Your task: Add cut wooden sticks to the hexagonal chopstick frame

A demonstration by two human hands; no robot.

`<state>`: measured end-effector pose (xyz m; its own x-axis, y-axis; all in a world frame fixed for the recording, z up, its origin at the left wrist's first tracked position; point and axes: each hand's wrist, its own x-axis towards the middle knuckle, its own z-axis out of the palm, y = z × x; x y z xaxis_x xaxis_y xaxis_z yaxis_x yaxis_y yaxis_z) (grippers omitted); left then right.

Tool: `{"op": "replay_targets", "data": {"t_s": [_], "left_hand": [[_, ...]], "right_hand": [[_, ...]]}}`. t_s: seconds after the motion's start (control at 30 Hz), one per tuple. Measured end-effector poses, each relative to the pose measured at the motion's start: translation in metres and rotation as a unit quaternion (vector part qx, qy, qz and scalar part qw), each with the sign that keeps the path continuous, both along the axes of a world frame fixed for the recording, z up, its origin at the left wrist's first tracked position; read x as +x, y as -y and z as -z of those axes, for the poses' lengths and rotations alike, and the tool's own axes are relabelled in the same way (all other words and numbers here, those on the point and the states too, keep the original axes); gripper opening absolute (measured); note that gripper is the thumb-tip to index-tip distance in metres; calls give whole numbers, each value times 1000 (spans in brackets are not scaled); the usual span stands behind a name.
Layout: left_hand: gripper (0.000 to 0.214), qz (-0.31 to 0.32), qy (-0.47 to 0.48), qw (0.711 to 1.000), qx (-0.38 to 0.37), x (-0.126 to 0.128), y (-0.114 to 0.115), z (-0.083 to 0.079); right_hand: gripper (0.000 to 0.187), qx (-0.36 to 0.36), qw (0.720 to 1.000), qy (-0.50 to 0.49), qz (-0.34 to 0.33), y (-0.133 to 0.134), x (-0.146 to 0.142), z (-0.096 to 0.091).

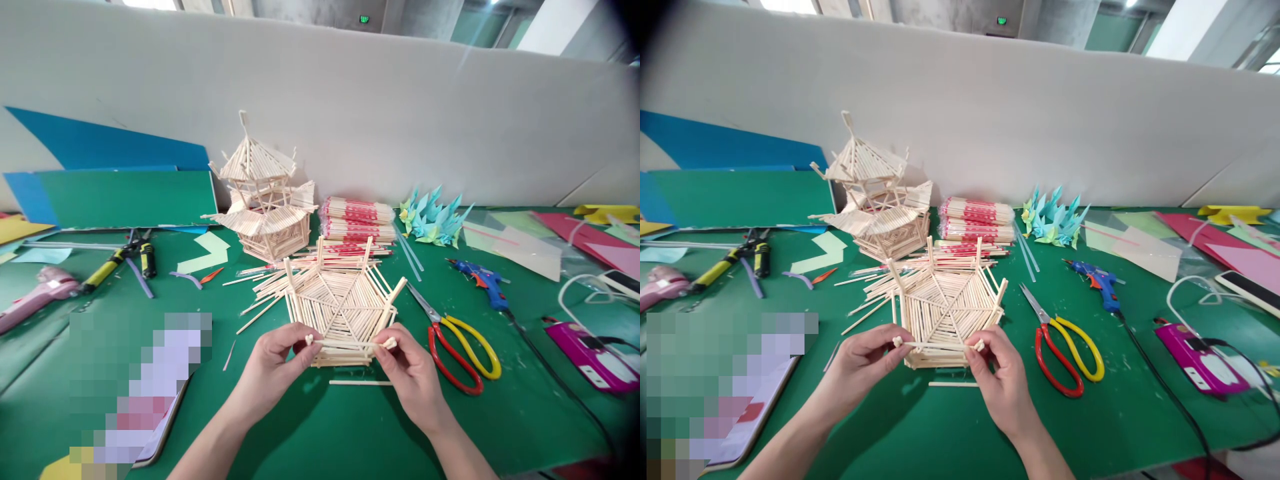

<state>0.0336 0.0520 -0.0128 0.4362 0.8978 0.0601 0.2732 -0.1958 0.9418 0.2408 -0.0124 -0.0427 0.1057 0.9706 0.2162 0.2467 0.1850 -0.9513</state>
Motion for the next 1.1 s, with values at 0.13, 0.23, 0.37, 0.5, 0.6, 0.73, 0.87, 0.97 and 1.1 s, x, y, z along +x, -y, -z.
{"op": "replay_targets", "data": {"t_s": [0.13,0.23,0.37,0.5,0.6,0.73,0.87,0.97,1.1], "left_hand": [[13,1,-1,1000,3,1,0,2],[13,-3,-3,1000,10,1,0,3],[13,-6,-15,1000,17,1,0,3],[14,-2,-28,999,21,1,0,2],[14,-3,-42,999,28,1,1,1],[14,-3,-48,998,30,1,1,-1],[14,-10,-43,999,32,2,1,-2],[14,-11,-34,999,22,2,1,-1],[13,-13,-13,1000,-3,0,1,1]], "right_hand": [[8,2,1000,6,3,1,-1,-1],[9,4,1000,9,4,1,-1,-2],[8,9,1000,5,9,0,-1,1],[7,8,1000,3,12,0,0,3],[7,8,1000,1,11,1,0,2],[8,4,1000,4,8,1,-1,0],[8,3,1000,1,9,1,-1,0],[7,2,1000,-10,11,2,-1,1],[7,-2,1000,-23,15,2,0,3]]}}
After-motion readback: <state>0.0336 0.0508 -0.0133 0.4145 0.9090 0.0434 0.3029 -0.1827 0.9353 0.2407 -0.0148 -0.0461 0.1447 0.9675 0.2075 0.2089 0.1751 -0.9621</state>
